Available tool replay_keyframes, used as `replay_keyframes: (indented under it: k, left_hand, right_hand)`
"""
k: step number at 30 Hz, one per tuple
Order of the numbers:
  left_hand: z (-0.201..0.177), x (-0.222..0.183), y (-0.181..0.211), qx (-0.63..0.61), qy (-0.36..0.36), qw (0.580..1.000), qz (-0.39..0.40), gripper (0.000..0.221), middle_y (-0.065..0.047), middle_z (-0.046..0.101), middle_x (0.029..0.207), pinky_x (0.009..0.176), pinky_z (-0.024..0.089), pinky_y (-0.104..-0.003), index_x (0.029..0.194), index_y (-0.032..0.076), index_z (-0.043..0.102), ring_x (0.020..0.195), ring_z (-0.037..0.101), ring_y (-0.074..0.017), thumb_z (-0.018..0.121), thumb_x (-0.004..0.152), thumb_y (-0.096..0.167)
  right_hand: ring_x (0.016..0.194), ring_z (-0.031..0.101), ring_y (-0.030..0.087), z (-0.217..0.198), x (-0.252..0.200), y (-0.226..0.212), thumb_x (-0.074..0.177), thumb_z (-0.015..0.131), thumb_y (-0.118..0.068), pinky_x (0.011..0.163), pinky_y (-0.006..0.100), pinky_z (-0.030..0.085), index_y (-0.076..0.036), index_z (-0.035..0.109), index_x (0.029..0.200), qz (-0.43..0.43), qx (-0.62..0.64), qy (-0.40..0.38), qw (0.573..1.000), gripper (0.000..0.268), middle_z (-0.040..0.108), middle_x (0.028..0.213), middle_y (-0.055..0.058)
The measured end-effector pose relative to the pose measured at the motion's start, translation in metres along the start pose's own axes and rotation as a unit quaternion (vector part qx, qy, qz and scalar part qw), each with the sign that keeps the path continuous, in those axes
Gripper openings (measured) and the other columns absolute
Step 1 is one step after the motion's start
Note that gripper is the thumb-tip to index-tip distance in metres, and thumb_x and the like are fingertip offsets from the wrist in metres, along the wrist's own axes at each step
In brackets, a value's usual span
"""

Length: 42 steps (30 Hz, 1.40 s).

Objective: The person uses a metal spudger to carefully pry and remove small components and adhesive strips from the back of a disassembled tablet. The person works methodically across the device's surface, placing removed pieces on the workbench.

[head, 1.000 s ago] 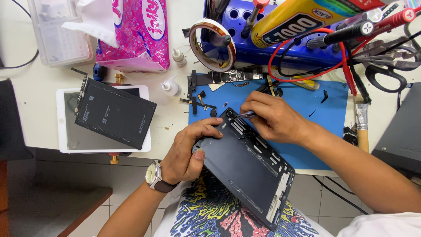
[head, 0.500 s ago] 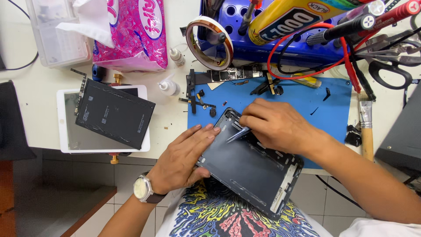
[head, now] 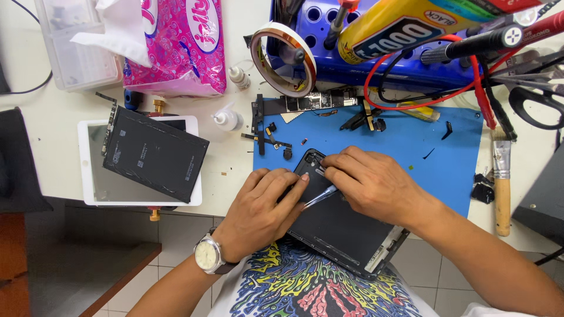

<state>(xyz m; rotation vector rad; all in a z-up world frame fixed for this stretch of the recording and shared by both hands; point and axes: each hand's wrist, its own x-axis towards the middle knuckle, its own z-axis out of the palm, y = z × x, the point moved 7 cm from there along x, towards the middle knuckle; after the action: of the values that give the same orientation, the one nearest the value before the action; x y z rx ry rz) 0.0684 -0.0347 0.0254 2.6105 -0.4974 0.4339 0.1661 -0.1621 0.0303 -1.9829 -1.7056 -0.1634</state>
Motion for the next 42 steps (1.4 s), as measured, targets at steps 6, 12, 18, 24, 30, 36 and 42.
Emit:
replay_keyframes:
  k: [6,12,18,24,30,36,42]
  left_hand:
    - [0.004,0.003,-0.002,0.008,-0.001,1.0,-0.019,0.031,-0.011,0.061,0.104,0.086,0.049,-0.043,0.126,0.003,0.07,0.104,0.065,-0.0296,0.066,0.098,0.018]
    - [-0.002,0.011,-0.001,0.004,-0.047,0.998,-0.027,0.029,-0.013,0.065,0.11,0.085,0.046,-0.044,0.126,0.001,0.067,0.104,0.063,-0.0307,0.068,0.101,0.015]
    - [-0.002,0.01,0.0,0.01,-0.049,0.998,-0.029,0.031,-0.012,0.065,0.112,0.088,0.046,-0.045,0.127,0.001,0.068,0.108,0.062,-0.0306,0.069,0.101,0.017]
    - [-0.003,0.009,0.0,-0.002,-0.04,0.999,-0.036,0.03,-0.012,0.065,0.11,0.088,0.047,-0.045,0.126,0.0,0.068,0.107,0.062,-0.0308,0.069,0.1,0.014]
    - [0.002,-0.005,-0.008,-0.043,0.068,0.995,-0.052,0.026,-0.014,0.066,0.103,0.087,0.052,-0.043,0.12,-0.002,0.07,0.103,0.07,-0.0338,0.067,0.096,0.009]
    - [-0.005,-0.001,-0.012,-0.004,0.026,0.989,-0.146,0.031,-0.013,0.059,0.094,0.07,0.045,-0.039,0.12,-0.003,0.069,0.082,0.061,-0.0298,0.07,0.096,0.016]
    - [0.0,0.011,-0.012,0.041,0.013,0.987,-0.156,0.013,-0.007,0.055,0.082,0.061,0.045,-0.035,0.105,-0.001,0.072,0.067,0.059,-0.0246,0.065,0.099,0.009]
  right_hand:
    - [0.083,0.066,0.026,0.0,-0.002,0.004,0.103,0.052,-0.005,0.061,0.031,0.054,-0.007,0.066,0.101,-0.008,0.019,0.012,1.0,0.015,0.066,0.097,0.009]
    - [0.087,0.065,0.033,0.001,-0.002,0.01,0.095,0.056,0.009,0.062,0.038,0.052,0.003,0.06,0.099,0.007,0.08,-0.046,0.996,0.008,0.07,0.111,0.019]
    - [0.091,0.063,0.035,0.005,-0.008,0.026,0.075,0.048,0.017,0.063,0.042,0.051,0.001,0.056,0.108,0.069,0.188,-0.059,0.978,0.037,0.066,0.113,0.017]
    - [0.101,0.069,0.033,0.008,-0.01,0.038,0.086,0.054,0.011,0.089,0.04,0.058,0.003,0.06,0.109,0.15,0.283,-0.06,0.945,0.025,0.069,0.108,0.016]
    - [0.083,0.072,0.037,-0.002,0.002,0.042,0.09,0.063,0.007,0.075,0.045,0.06,0.0,0.07,0.097,0.197,0.306,0.005,0.932,0.012,0.073,0.092,0.015]
    - [0.074,0.072,0.034,-0.003,0.006,0.044,0.093,0.064,0.005,0.066,0.041,0.059,0.0,0.07,0.099,0.237,0.29,0.006,0.927,0.01,0.073,0.085,0.014]
    - [0.067,0.07,0.033,-0.002,0.002,0.046,0.095,0.064,0.003,0.059,0.038,0.055,0.0,0.07,0.101,0.254,0.291,0.026,0.922,0.01,0.07,0.079,0.016]
